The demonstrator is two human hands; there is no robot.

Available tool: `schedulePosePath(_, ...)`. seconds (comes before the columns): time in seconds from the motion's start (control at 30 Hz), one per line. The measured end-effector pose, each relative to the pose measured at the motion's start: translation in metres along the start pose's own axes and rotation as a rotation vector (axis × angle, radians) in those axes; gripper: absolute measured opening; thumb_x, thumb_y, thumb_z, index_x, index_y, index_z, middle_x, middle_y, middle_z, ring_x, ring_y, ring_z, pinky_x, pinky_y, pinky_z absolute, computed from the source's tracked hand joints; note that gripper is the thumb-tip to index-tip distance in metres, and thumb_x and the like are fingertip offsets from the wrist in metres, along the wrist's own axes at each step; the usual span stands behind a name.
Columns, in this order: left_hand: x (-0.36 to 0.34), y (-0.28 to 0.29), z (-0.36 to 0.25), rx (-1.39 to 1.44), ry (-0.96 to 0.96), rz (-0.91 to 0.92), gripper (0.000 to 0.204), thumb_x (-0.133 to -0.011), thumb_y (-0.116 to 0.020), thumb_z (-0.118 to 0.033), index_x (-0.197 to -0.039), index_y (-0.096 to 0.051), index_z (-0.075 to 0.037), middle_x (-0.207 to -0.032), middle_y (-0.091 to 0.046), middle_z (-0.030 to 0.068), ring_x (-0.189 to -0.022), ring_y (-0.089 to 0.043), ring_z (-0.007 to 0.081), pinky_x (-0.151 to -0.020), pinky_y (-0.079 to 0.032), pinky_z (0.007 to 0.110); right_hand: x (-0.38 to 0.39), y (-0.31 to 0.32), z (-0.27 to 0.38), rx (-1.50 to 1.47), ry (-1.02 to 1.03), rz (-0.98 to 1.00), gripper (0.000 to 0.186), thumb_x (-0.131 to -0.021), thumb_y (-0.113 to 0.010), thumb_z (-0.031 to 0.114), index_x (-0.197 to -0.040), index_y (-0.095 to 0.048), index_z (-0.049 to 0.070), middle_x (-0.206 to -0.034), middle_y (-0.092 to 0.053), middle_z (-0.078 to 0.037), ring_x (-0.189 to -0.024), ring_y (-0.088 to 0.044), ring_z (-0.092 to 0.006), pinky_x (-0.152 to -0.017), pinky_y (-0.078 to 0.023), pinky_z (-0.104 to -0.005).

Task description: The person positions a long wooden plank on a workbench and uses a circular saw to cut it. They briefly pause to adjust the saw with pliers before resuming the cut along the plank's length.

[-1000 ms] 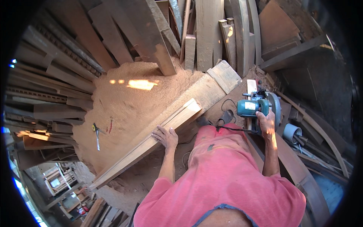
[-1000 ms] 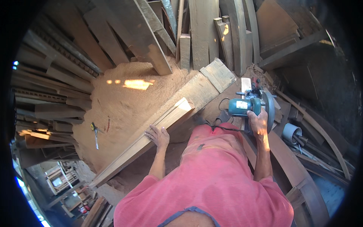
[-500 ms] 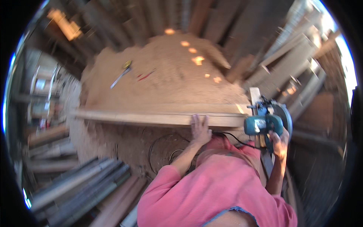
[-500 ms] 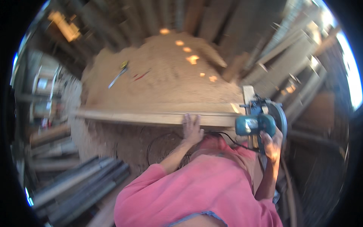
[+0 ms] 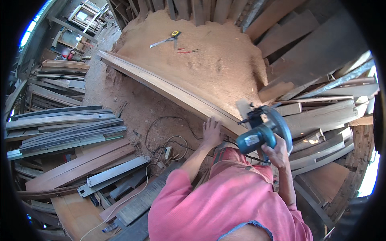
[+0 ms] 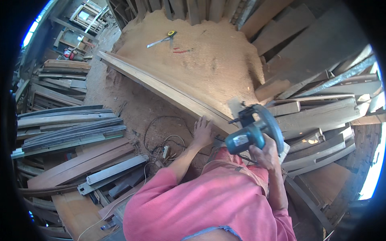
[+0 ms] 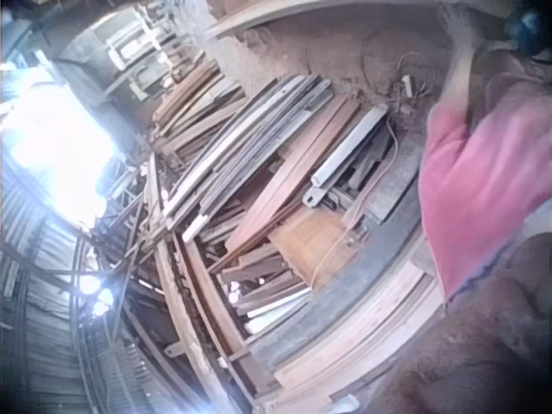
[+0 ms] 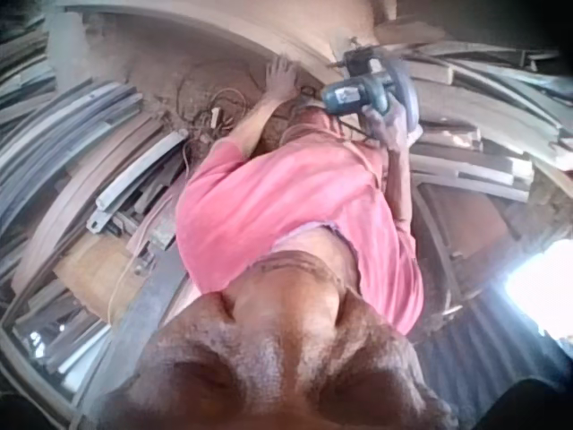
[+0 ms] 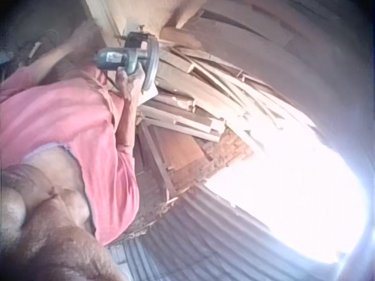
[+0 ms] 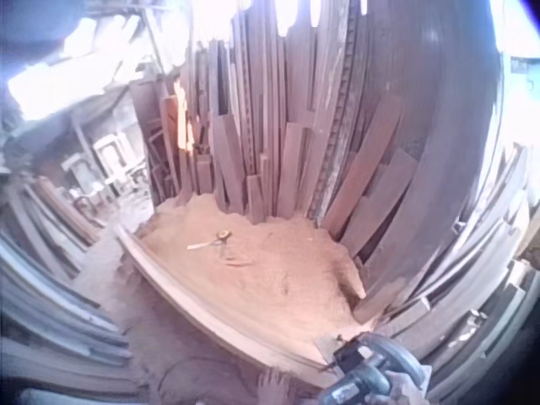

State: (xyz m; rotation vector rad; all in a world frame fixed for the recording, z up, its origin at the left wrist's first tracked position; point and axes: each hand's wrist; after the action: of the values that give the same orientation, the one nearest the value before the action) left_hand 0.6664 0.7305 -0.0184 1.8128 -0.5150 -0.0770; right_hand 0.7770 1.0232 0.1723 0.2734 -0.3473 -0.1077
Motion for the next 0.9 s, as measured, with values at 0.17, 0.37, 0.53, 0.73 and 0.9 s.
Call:
schedulePosePath(0.17, 0.087, -0.083, -0.058, 1.446, 0.605, 0.128, 0.056, -0.097, -0.066, -0.049, -0.135, -0.059, -0.009, -0.121, -0.069, 0.0104, -0.115, -0.065, 0.0221, -0.096, -0.051, 0.04, 0.012, 0.036, -0.009, 0.058, 0.022, 0.256, 0.025, -0.078, -0.072, 0.012, -0.097, -0.064, -0.002, -0.078, -0.061, -0.001, -0.072, -0.055, -0.0098, -0.068, -0.048, -0.0305)
schedulePosePath(0.37, 0.119, -0.079, -0.141, 2.221, 0.473, 0.112, 0.062, -0.095, -0.072, -0.046, -0.141, -0.046, -0.013, -0.113, -0.068, 0.0097, -0.099, -0.067, 0.0201, -0.089, -0.056, 0.039, 0.029, 0.044, -0.014, 0.051, -0.013, 0.422, 0.025, -0.078, -0.071, 0.009, -0.1, -0.065, -0.003, -0.079, -0.061, -0.002, -0.073, -0.056, -0.0113, -0.068, -0.049, -0.0315)
schedulePosePath(0.53, 0.115, -0.118, -0.13, 2.192, 0.411, 0.023, 0.056, -0.092, -0.076, -0.045, -0.131, -0.057, -0.01, -0.106, -0.07, 0.0068, -0.09, -0.069, 0.0165, -0.076, -0.059, 0.031, 0.04, 0.034, -0.031, 0.121, -0.038, 0.506, 0.037, -0.078, -0.073, 0.007, -0.112, -0.066, -0.006, -0.08, -0.064, -0.005, -0.073, -0.06, -0.0145, -0.07, -0.051, -0.0342)
schedulePosePath(0.73, 0.114, -0.121, -0.157, 2.103, 0.502, -0.027, 0.051, -0.095, -0.074, -0.043, -0.13, -0.061, -0.008, -0.101, -0.07, 0.0022, -0.087, -0.066, 0.0112, -0.073, -0.056, 0.028, 0.038, 0.043, -0.055, 0.14, -0.042, 0.516, 0.036, -0.077, -0.074, 0.009, -0.108, -0.066, -0.007, -0.078, -0.067, -0.015, -0.073, -0.063, -0.0216, -0.073, -0.051, -0.0383)
schedulePosePath(0.9, 0.114, -0.168, -0.179, 2.043, 0.602, -0.089, 0.049, -0.096, -0.073, -0.041, -0.13, -0.06, -0.007, -0.104, -0.07, 0.0022, -0.089, -0.067, 0.012, -0.074, -0.056, 0.027, 0.029, 0.069, -0.082, 0.179, -0.011, 0.589, 0.034, -0.078, -0.073, 0.009, -0.107, -0.066, -0.007, -0.079, -0.068, -0.014, -0.074, -0.063, -0.021, -0.073, -0.052, -0.0387)
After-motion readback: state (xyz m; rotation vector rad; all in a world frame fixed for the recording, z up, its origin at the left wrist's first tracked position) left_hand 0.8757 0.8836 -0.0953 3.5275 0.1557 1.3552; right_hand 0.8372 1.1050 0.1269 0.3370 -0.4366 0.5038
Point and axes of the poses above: each hand's wrist, its own x-axis away from the middle knuckle, its own y-axis out of the back of the hand, z = x × y
